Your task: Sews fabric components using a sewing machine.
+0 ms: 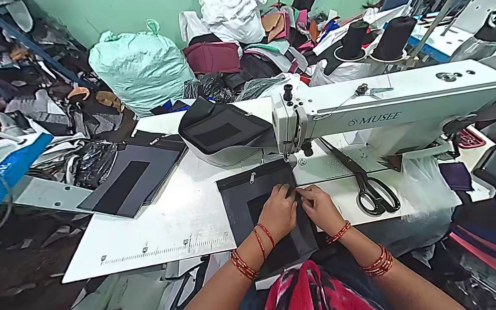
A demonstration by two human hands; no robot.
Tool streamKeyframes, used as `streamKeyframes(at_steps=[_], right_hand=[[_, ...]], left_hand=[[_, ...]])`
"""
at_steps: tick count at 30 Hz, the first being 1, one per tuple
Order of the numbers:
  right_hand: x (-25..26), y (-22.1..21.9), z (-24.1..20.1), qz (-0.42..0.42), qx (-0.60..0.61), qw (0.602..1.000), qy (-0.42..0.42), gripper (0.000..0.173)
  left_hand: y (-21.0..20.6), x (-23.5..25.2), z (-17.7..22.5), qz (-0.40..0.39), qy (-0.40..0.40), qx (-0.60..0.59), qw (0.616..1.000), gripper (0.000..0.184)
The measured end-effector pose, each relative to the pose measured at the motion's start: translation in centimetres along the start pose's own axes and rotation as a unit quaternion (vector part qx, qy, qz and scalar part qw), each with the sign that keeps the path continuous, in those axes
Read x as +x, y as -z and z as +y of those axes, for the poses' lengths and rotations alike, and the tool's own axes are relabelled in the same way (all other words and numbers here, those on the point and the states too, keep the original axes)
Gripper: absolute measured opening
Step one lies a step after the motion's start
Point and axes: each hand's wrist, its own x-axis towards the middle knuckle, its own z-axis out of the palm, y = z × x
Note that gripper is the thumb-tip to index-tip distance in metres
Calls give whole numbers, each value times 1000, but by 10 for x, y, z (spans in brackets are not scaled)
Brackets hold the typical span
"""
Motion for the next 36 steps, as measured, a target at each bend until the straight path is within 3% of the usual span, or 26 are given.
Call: streamKeyframes(at_steps=[4,7,12,15,18,20,31,36], right_hand=[[-1,-5,-8,-24,-86,996,11,37],[-4,-19,-8,11,-173,984,50,32],[-3,-18,-12,-15,-220,974,60,32],[-4,-20,-13,1,-222,973,63,29],[-4,-17,-18,-33,-226,973,32,30],[-4,-16,-19,-34,-226,973,31,30],[-6,-26,-7,60,-221,970,86,24],[-6,-28,-7,70,-224,968,89,23]], left_hand=[[-3,-2,-6,44,-51,7,998,29],[-8,-4,-16,120,-96,-25,988,25],[8,14,-27,128,-37,-112,985,30],[22,39,-30,42,-45,-59,996,43],[36,70,-19,-172,-25,59,983,51],[32,83,-16,-234,-22,109,966,49],[22,65,-37,-74,-70,8,995,38],[15,53,-48,16,-123,63,990,38]])
